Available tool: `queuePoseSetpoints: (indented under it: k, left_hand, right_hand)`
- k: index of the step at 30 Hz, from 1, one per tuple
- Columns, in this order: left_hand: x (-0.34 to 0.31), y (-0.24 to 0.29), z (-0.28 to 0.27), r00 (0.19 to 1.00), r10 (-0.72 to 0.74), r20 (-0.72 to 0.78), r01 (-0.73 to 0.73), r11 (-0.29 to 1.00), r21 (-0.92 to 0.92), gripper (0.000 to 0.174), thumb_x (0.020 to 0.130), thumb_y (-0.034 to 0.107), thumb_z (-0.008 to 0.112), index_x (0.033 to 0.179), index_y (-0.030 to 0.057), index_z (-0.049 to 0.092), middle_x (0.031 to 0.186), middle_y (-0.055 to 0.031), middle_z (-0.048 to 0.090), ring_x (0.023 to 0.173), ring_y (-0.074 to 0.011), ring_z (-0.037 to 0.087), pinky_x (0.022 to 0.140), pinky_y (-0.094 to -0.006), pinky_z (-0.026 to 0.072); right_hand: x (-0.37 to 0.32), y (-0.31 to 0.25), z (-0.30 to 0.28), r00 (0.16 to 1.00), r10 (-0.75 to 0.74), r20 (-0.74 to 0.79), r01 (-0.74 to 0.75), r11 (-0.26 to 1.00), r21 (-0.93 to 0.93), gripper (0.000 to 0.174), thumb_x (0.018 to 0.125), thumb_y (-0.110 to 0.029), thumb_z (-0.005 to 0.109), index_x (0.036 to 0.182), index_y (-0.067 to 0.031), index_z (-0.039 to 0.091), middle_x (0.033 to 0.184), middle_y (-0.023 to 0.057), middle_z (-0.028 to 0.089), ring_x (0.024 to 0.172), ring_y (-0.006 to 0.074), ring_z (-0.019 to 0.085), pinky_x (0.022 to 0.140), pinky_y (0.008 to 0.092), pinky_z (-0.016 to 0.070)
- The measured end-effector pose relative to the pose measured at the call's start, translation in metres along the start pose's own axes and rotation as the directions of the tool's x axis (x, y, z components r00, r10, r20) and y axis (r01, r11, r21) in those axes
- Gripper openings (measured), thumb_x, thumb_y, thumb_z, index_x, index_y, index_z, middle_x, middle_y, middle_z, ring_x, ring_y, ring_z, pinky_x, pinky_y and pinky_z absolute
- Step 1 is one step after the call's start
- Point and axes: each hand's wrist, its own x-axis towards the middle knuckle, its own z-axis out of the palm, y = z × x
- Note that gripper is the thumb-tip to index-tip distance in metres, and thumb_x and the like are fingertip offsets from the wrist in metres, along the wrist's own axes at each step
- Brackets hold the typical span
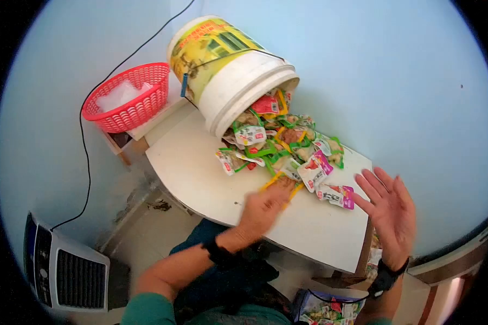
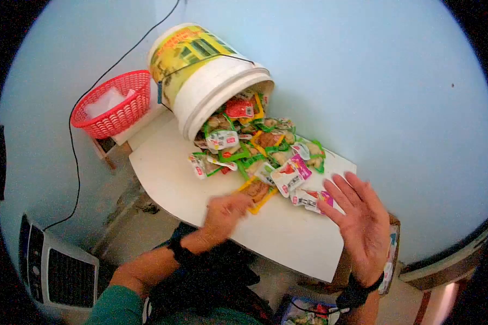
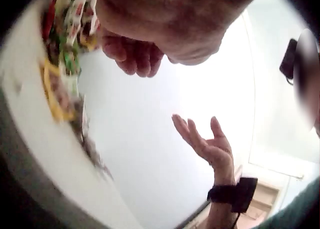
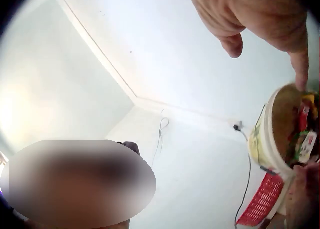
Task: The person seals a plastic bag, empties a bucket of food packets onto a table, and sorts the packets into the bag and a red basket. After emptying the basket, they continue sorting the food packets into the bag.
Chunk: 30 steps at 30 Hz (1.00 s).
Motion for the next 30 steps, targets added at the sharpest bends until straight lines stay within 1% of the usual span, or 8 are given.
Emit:
queuePoseSetpoints:
  k: [3, 5, 8, 11, 14, 17, 21, 30]
  left_hand:
    - [0.054, 0.013, -0.079, 0.925, -0.142, -0.353, 0.135, 0.990, -0.044, 0.029, 0.101, 0.024, 0.050, 0.090, 0.0019, 0.065, 0.076, -0.0018, 0.058, 0.066, -0.0091, 0.053, 0.059, -0.0260, 0.0436]
    - [0.087, 0.002, -0.127, 0.822, -0.112, -0.558, 0.126, 0.992, -0.013, 0.034, 0.099, 0.035, 0.051, 0.099, 0.0033, 0.062, 0.086, -0.0023, 0.059, 0.080, -0.0095, 0.054, 0.067, -0.0290, 0.0434]
    - [0.133, -0.052, -0.195, 0.707, -0.475, -0.524, 0.271, 0.867, -0.419, 0.053, 0.095, 0.047, 0.052, 0.122, 0.0014, 0.053, 0.108, -0.0106, 0.059, 0.093, -0.0173, 0.054, 0.083, -0.0334, 0.0450]
    - [0.167, -0.065, -0.222, 0.602, -0.739, -0.302, 0.428, 0.618, -0.659, 0.073, 0.092, 0.054, 0.055, 0.139, -0.0004, 0.038, 0.131, -0.0225, 0.050, 0.107, -0.0288, 0.055, 0.097, -0.0391, 0.0437]
    - [0.202, -0.099, -0.233, 0.592, -0.783, -0.193, 0.373, 0.478, -0.795, 0.087, 0.090, 0.055, 0.059, 0.147, -0.0017, 0.026, 0.143, -0.0292, 0.037, 0.121, -0.0364, 0.049, 0.108, -0.0440, 0.0382]
    - [0.215, -0.093, -0.218, 0.771, -0.636, -0.030, 0.218, 0.308, -0.926, 0.099, 0.085, 0.068, 0.056, 0.148, -0.0015, 0.025, 0.146, -0.0252, 0.035, 0.133, -0.0369, 0.038, 0.110, -0.0507, 0.0310]
    - [0.217, -0.103, -0.203, 0.910, -0.409, -0.067, 0.119, 0.413, -0.903, 0.098, 0.080, 0.076, 0.056, 0.145, 0.0054, 0.038, 0.148, -0.0155, 0.039, 0.134, -0.0315, 0.040, 0.109, -0.0496, 0.0337]
    - [0.224, -0.125, -0.191, 0.956, -0.246, -0.163, -0.040, 0.441, -0.897, 0.074, 0.091, 0.066, 0.048, 0.142, 0.0119, 0.046, 0.144, -0.0090, 0.048, 0.129, -0.0260, 0.047, 0.108, -0.0434, 0.0380]
  right_hand:
    - [0.046, 0.019, 0.043, 0.986, 0.079, 0.146, -0.079, 0.997, -0.007, 0.046, 0.095, -0.028, 0.061, 0.127, 0.0043, 0.050, 0.128, 0.0232, 0.052, 0.120, 0.0359, 0.053, 0.099, 0.0530, 0.0478]
    - [0.078, 0.032, 0.073, 0.969, 0.128, 0.211, -0.114, 0.991, -0.075, 0.052, 0.095, -0.029, 0.062, 0.131, 0.0039, 0.046, 0.131, 0.0230, 0.050, 0.121, 0.0361, 0.052, 0.100, 0.0529, 0.0466]
    - [0.124, 0.057, 0.114, 0.949, 0.225, 0.219, -0.193, 0.968, -0.161, 0.059, 0.093, -0.031, 0.065, 0.136, 0.0028, 0.040, 0.135, 0.0214, 0.047, 0.124, 0.0349, 0.049, 0.100, 0.0516, 0.0454]
    - [0.168, 0.080, 0.140, 0.902, 0.306, 0.306, -0.239, 0.942, -0.237, 0.062, 0.093, -0.030, 0.066, 0.138, 0.0004, 0.037, 0.136, 0.0187, 0.046, 0.126, 0.0323, 0.047, 0.103, 0.0511, 0.0433]
    - [0.190, 0.099, 0.163, 0.903, 0.301, 0.307, -0.273, 0.953, -0.130, 0.056, 0.091, -0.024, 0.069, 0.135, -0.0040, 0.042, 0.134, 0.0145, 0.049, 0.125, 0.0296, 0.048, 0.105, 0.0488, 0.0423]
    - [0.212, 0.117, 0.176, 0.932, 0.220, 0.287, -0.239, 0.971, 0.031, 0.047, 0.091, -0.014, 0.068, 0.132, -0.0053, 0.046, 0.131, 0.0127, 0.055, 0.120, 0.0280, 0.055, 0.107, 0.0429, 0.0434]
    - [0.221, 0.128, 0.174, 0.953, 0.142, 0.268, -0.162, 0.986, 0.051, 0.047, 0.092, -0.012, 0.066, 0.133, -0.0050, 0.046, 0.134, 0.0126, 0.054, 0.122, 0.0265, 0.054, 0.107, 0.0421, 0.0448]
    - [0.236, 0.143, 0.157, 0.926, 0.122, 0.358, -0.179, 0.975, 0.130, 0.052, 0.092, -0.014, 0.066, 0.137, -0.0042, 0.042, 0.137, 0.0142, 0.051, 0.127, 0.0276, 0.049, 0.111, 0.0452, 0.0392]
